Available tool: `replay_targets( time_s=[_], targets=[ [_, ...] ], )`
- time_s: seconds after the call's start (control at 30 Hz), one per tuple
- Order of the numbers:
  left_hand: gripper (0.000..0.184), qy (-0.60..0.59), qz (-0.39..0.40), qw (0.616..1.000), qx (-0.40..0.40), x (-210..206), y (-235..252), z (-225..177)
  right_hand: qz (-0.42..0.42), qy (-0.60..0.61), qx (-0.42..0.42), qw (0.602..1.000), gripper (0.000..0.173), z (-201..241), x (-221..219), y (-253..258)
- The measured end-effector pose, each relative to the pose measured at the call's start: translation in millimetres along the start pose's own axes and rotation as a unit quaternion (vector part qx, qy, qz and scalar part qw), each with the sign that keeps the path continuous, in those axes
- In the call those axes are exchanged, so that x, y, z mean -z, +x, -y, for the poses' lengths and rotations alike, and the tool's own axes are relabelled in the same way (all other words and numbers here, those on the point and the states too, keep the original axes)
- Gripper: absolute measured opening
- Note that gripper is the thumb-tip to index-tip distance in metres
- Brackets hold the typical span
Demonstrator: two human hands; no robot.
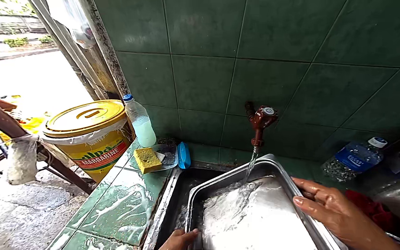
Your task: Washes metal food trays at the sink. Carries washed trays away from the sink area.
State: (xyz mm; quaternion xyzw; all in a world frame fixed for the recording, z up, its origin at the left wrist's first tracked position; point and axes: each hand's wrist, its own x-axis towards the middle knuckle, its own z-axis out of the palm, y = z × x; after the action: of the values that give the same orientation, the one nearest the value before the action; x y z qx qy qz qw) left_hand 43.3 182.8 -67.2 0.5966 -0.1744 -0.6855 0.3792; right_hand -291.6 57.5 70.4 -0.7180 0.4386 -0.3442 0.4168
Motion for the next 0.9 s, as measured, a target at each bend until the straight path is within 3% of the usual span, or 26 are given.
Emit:
replay_targets(
  time_s=[0.07, 0.17, 0.3, 0.43, 0.53, 0.6, 0.7, 0.83, 0.9],
  targets=[
    [0.024, 0.024, -0.019, 0.997, -0.067, -7, 24, -4, -0.026, 0.002, -0.021, 0.999, 0.046, -14, 5, -8],
    [0.021, 0.064, -0.043, 0.986, -0.145, -10, 32, -41, -0.067, 0.078, -0.133, 0.986, 0.044, -68, -1, -17],
    [0.034, 0.181, -0.037, 0.948, -0.260, -16, 7, -102, -0.080, 0.207, -0.322, 0.920, 0.033, -133, -56, -25],
    [0.038, 0.399, -0.117, 0.807, -0.419, -13, -20, -122, -0.056, 0.306, -0.386, 0.869, 0.036, -147, -119, -13],
    [0.038, 0.443, -0.160, 0.705, -0.530, -3, -38, -120, -0.075, 0.367, -0.384, 0.844, 0.025, -143, -151, 1],
    [0.039, 0.441, -0.167, 0.671, -0.572, 12, -47, -118, -0.068, 0.396, -0.376, 0.835, 0.024, -137, -163, 11],
    [0.036, 0.401, -0.159, 0.677, -0.597, 39, -56, -112, -0.077, 0.423, -0.355, 0.830, 0.023, -130, -175, 25],
    [0.035, 0.280, -0.112, 0.742, -0.598, 69, -56, -87, -0.112, 0.424, -0.244, 0.865, 0.032, -123, -176, 41],
    [0.050, 0.219, -0.073, 0.778, -0.585, 81, -54, -69, -0.140, 0.382, -0.185, 0.894, 0.038, -112, -166, 48]
  ],
)
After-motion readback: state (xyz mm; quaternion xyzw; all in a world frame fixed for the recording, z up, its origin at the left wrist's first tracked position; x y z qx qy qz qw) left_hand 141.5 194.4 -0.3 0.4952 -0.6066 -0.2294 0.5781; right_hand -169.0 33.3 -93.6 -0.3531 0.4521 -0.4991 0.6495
